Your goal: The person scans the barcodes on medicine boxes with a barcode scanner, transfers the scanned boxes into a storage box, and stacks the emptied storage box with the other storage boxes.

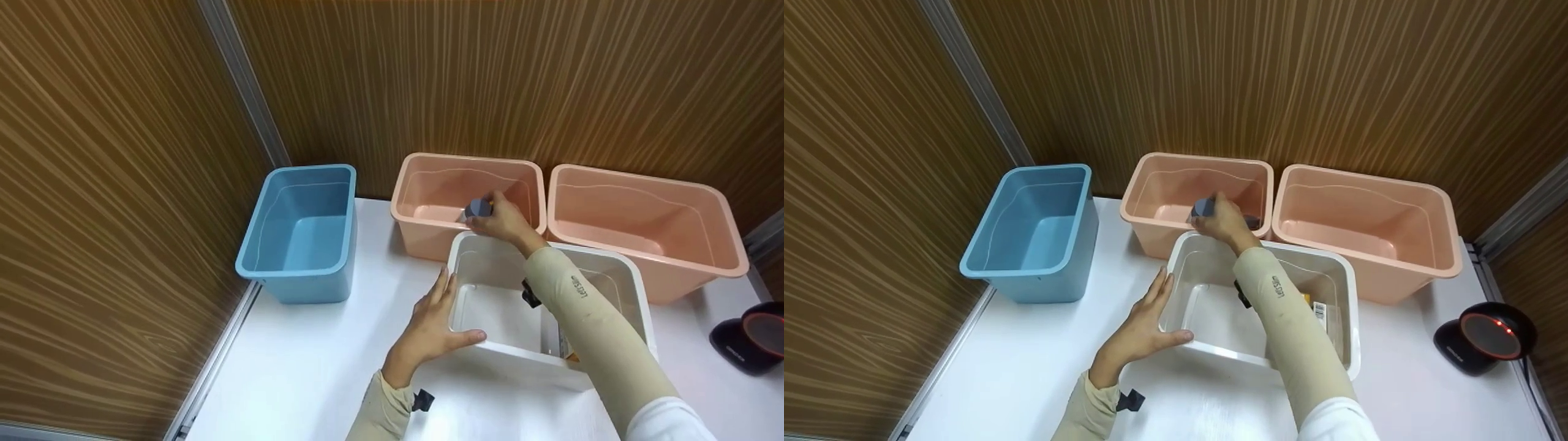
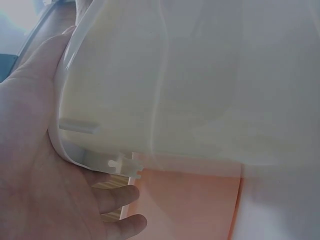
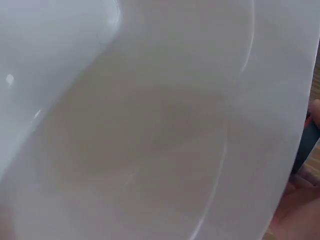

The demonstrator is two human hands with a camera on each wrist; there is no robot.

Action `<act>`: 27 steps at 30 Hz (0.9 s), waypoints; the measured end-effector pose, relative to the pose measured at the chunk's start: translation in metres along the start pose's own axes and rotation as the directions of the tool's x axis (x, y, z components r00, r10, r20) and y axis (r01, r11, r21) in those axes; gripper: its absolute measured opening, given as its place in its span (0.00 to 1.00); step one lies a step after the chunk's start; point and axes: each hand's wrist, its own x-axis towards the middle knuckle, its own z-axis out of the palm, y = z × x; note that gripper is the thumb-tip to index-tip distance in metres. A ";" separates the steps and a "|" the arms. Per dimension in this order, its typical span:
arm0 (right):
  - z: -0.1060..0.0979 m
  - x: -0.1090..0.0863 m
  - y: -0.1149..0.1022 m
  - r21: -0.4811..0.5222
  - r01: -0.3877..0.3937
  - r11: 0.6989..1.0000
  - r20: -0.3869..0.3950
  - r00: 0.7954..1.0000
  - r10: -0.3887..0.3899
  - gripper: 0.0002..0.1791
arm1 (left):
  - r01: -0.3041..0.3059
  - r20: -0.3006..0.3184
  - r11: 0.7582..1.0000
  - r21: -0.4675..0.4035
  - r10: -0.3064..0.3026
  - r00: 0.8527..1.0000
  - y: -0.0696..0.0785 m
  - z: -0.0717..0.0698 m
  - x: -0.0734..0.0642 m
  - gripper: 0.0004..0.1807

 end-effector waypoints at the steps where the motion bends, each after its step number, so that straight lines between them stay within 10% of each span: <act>1: 0.000 -0.001 0.001 -0.018 -0.008 1.000 0.002 1.000 0.008 0.35 | 0.004 0.002 1.000 -0.002 -0.004 1.000 0.001 0.000 0.000 0.63; 27: -0.034 -0.026 0.029 -0.036 0.033 0.999 0.026 0.999 -0.032 0.23 | 0.039 0.033 0.999 -0.036 -0.038 0.999 0.002 0.004 0.001 0.64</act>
